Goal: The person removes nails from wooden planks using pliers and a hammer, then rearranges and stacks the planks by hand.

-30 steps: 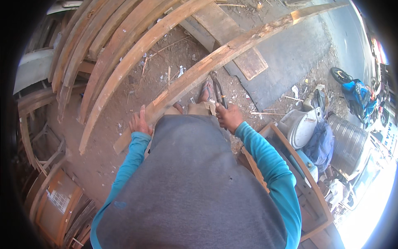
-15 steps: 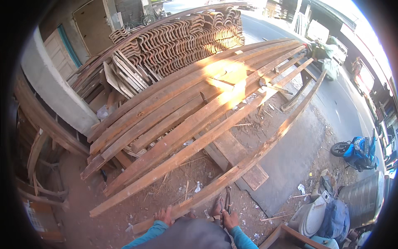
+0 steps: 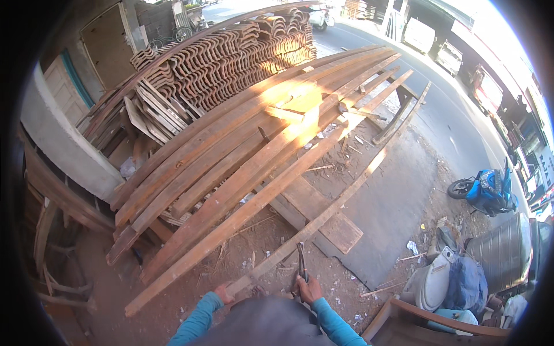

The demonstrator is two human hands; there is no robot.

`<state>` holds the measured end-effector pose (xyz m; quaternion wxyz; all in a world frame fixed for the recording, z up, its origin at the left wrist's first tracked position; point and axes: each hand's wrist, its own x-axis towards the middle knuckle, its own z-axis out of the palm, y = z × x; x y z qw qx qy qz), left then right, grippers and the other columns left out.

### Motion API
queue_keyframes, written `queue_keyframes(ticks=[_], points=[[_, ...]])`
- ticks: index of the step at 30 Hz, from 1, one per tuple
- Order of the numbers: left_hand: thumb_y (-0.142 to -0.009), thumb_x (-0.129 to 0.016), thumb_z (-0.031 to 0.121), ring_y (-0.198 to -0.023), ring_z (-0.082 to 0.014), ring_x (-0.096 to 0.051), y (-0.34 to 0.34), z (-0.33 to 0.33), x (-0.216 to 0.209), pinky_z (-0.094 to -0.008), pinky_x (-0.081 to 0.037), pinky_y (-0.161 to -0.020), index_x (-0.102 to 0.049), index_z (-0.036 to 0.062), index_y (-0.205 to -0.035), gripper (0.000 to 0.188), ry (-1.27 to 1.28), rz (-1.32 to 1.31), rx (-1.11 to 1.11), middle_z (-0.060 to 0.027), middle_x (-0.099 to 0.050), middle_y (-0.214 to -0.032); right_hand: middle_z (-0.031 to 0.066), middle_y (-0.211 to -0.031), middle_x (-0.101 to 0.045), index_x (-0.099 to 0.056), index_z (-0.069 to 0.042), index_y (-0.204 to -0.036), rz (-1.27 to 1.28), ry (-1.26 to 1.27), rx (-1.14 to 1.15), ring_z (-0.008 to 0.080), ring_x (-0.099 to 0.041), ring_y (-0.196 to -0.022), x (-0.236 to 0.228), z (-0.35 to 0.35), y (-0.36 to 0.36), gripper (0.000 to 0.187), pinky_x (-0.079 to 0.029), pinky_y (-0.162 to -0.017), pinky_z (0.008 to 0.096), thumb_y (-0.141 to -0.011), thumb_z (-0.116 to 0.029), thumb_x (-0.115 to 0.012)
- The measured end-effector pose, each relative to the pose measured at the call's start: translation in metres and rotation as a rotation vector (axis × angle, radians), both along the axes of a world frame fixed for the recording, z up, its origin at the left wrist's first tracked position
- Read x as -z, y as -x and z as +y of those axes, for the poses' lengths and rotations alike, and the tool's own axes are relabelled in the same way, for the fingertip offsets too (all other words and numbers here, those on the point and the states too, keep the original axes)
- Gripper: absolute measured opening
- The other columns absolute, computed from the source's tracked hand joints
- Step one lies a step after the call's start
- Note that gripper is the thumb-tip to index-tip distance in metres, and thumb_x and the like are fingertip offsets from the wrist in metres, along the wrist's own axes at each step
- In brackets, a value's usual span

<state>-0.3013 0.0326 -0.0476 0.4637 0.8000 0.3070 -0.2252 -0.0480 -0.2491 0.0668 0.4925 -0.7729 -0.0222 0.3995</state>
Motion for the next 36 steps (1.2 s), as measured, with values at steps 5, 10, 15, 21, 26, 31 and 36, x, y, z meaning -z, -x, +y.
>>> queue_keyframes(ticks=[5,10,15,21,26,31,36], points=[[-0.059,-0.088,0.035,-0.127,-0.0365,-0.053,-0.026,0.042,-0.037,-0.0427,-0.042,-0.109,-0.040,0.0056,-0.146,0.103,-0.238,-0.005,0.180,-0.0231,-0.055,-0.136,0.0075,-0.069,-0.063,-0.063,0.002,-0.089,-0.194,-0.067,0.060,0.0132,-0.061,-0.062,-0.004,0.035,-0.009,0.038,-0.050,-0.057,0.0311,-0.097,-0.035,-0.058],[-0.059,-0.086,0.051,-0.133,-0.0355,-0.049,-0.003,0.085,-0.101,-0.0453,-0.036,-0.113,-0.041,0.0122,-0.147,0.106,-0.243,0.079,0.135,-0.0189,-0.050,-0.144,0.0102,-0.083,-0.067,-0.059,0.005,-0.102,0.049,-0.140,0.027,0.0187,-0.067,-0.067,-0.013,0.062,-0.012,0.025,-0.055,-0.059,0.0309,-0.094,-0.018,-0.051],[-0.062,-0.088,0.040,-0.127,-0.0367,-0.053,0.069,0.077,-0.069,-0.0427,-0.042,-0.109,-0.044,0.0121,-0.145,0.097,-0.034,0.183,0.087,-0.0200,-0.056,-0.136,0.0114,-0.089,-0.069,-0.060,0.006,-0.116,0.124,-0.053,-0.047,0.0199,-0.069,-0.078,-0.022,0.055,0.026,0.035,-0.056,-0.071,0.0322,-0.088,-0.013,-0.050],[-0.072,-0.082,0.023,-0.114,-0.0395,-0.061,0.082,0.047,-0.064,-0.0427,-0.049,-0.098,-0.045,0.0128,-0.142,0.079,-0.084,0.287,0.054,-0.0224,-0.063,-0.123,0.0199,-0.091,-0.066,-0.057,0.003,-0.126,0.052,0.202,-0.524,0.0286,-0.064,-0.087,-0.055,0.038,0.048,0.049,-0.049,-0.084,0.0391,-0.084,-0.020,-0.053],[-0.074,-0.080,0.016,-0.114,-0.0423,-0.059,0.083,0.033,-0.073,-0.0480,-0.049,-0.097,-0.046,0.0151,-0.140,0.075,-0.140,0.360,-0.011,-0.0240,-0.062,-0.123,0.0211,-0.086,-0.063,-0.057,0.005,-0.121,0.030,0.202,-0.704,0.0295,-0.063,-0.083,-0.065,0.038,0.035,0.045,-0.049,-0.082,0.0408,-0.084,-0.019,-0.052],[-0.069,-0.081,0.011,-0.115,-0.0440,-0.055,0.081,0.010,-0.088,-0.0503,-0.046,-0.097,-0.046,0.0176,-0.139,0.079,-0.388,0.242,-0.006,-0.0229,-0.057,-0.122,0.0149,-0.103,-0.068,-0.051,0.003,-0.137,0.316,0.238,-0.770,0.0227,-0.066,-0.093,-0.064,0.040,0.015,0.053,-0.053,-0.086,0.0342,-0.087,-0.014,-0.049],[-0.066,-0.081,0.008,-0.115,-0.0439,-0.054,0.090,-0.010,-0.087,-0.0507,-0.044,-0.098,-0.044,0.0195,-0.141,0.084,-0.495,0.207,-0.057,-0.0209,-0.055,-0.122,0.0155,-0.104,-0.064,-0.053,0.009,-0.125,0.548,0.147,-0.566,0.0266,-0.067,-0.093,-0.066,0.035,0.013,0.043,-0.056,-0.086,0.0383,-0.090,-0.016,-0.049]])
